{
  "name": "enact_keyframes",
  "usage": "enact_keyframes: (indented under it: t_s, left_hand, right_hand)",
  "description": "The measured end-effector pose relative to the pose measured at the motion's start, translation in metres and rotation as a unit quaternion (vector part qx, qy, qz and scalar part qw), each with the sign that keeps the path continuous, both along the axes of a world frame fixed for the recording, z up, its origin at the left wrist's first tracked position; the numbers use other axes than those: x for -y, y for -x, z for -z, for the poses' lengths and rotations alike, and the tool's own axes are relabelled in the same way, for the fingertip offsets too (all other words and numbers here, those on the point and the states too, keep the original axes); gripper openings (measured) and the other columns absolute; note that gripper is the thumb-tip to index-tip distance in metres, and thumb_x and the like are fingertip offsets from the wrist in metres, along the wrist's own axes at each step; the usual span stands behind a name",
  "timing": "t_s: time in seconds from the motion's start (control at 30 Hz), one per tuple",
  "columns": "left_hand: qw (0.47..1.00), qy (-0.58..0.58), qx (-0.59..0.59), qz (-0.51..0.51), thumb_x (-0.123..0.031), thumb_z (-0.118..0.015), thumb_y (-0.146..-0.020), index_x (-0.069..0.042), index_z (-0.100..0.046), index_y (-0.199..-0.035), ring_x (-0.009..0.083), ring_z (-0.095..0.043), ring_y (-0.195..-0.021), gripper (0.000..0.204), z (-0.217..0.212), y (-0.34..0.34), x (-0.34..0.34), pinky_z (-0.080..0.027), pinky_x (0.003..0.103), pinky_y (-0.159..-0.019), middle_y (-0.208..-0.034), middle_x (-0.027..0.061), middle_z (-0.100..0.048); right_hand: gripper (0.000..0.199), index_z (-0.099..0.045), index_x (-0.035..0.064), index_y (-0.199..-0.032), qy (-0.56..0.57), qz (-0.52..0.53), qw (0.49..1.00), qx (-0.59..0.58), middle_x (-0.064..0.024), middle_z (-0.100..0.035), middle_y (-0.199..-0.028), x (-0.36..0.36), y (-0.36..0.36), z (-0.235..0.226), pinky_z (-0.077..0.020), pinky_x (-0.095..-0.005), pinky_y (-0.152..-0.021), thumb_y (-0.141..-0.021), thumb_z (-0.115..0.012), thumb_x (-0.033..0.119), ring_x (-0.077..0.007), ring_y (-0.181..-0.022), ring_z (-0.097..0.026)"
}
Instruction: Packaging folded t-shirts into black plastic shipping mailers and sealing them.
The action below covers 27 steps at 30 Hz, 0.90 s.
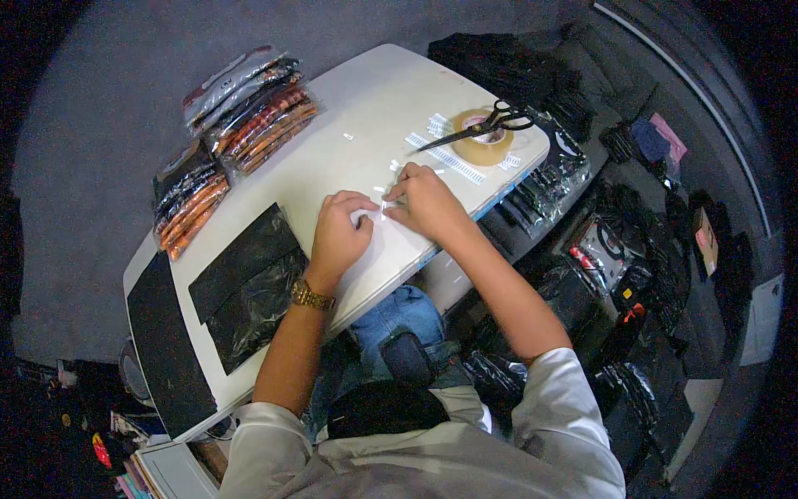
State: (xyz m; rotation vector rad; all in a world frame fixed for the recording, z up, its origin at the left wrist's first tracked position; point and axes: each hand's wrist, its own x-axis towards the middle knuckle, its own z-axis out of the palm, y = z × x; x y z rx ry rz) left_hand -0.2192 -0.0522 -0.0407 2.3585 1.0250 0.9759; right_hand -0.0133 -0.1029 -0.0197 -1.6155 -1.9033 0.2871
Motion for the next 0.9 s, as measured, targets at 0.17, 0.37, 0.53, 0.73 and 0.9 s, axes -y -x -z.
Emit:
enact_keyframes:
  t_s: [0.17, 0.37, 0.53, 0.73, 0.9]
  left_hand:
    - [1.0, 0.006, -0.005, -0.004, -0.005, -0.074, -0.081, -0.007, -0.081, -0.103, 0.0364, -0.064, -0.112, 0.023, -0.005, 0.001, 0.0, -0.051, 0.045, -0.103, -0.112, 0.0142, -0.073]
    - [1.0, 0.001, 0.006, -0.004, -0.012, -0.081, -0.08, -0.006, -0.081, -0.102, 0.0363, -0.064, -0.11, 0.023, -0.004, -0.001, 0.0, -0.051, 0.045, -0.1, -0.112, 0.0147, -0.072]
    - [0.997, 0.025, -0.001, -0.077, -0.02, -0.083, -0.082, -0.007, -0.084, -0.089, 0.0347, -0.067, -0.103, 0.015, 0.002, -0.011, -0.001, -0.051, 0.043, -0.097, -0.097, 0.0165, -0.075]
    - [0.987, 0.121, -0.024, -0.101, -0.027, -0.086, -0.081, -0.003, -0.084, -0.09, 0.0371, -0.072, -0.088, 0.026, 0.0, -0.026, -0.008, -0.056, 0.047, -0.088, -0.088, 0.0162, -0.079]
    - [0.981, 0.175, 0.061, -0.054, -0.024, -0.086, -0.085, 0.0, -0.083, -0.093, 0.0277, -0.076, -0.078, 0.025, 0.0, -0.017, -0.013, -0.058, 0.038, -0.074, -0.088, 0.0154, -0.08]
  right_hand:
    - [0.023, -0.085, 0.0087, -0.1, 0.015, -0.006, 1.0, 0.01, -0.0159, -0.069, -0.111, -0.002, 0.004, -0.005, -0.0553, -0.0447, -0.101, -0.08, -0.087, 0.019, -0.0367, -0.11, -0.065]
    - [0.021, -0.085, 0.009, -0.099, -0.001, -0.006, 1.0, 0.008, -0.0154, -0.071, -0.109, -0.003, 0.002, 0.0, -0.0555, -0.0449, -0.1, -0.081, -0.087, 0.019, -0.0366, -0.108, -0.065]
    - [0.019, -0.085, 0.0085, -0.097, -0.001, -0.009, 1.0, 0.008, -0.0156, -0.071, -0.108, -0.003, 0.002, -0.001, -0.0563, -0.045, -0.098, -0.081, -0.086, 0.018, -0.0365, -0.107, -0.065]
    - [0.022, -0.084, 0.0078, -0.101, 0.001, -0.008, 1.0, 0.012, -0.0168, -0.071, -0.109, -0.003, 0.0, 0.0, -0.0563, -0.0447, -0.099, -0.081, -0.085, 0.017, -0.0375, -0.107, -0.066]
    - [0.047, -0.076, 0.0082, -0.125, 0.012, -0.029, 0.993, -0.116, -0.0182, -0.07, -0.112, 0.003, -0.005, -0.007, -0.0584, -0.0422, -0.096, -0.082, -0.089, 0.022, -0.0356, -0.105, -0.071]
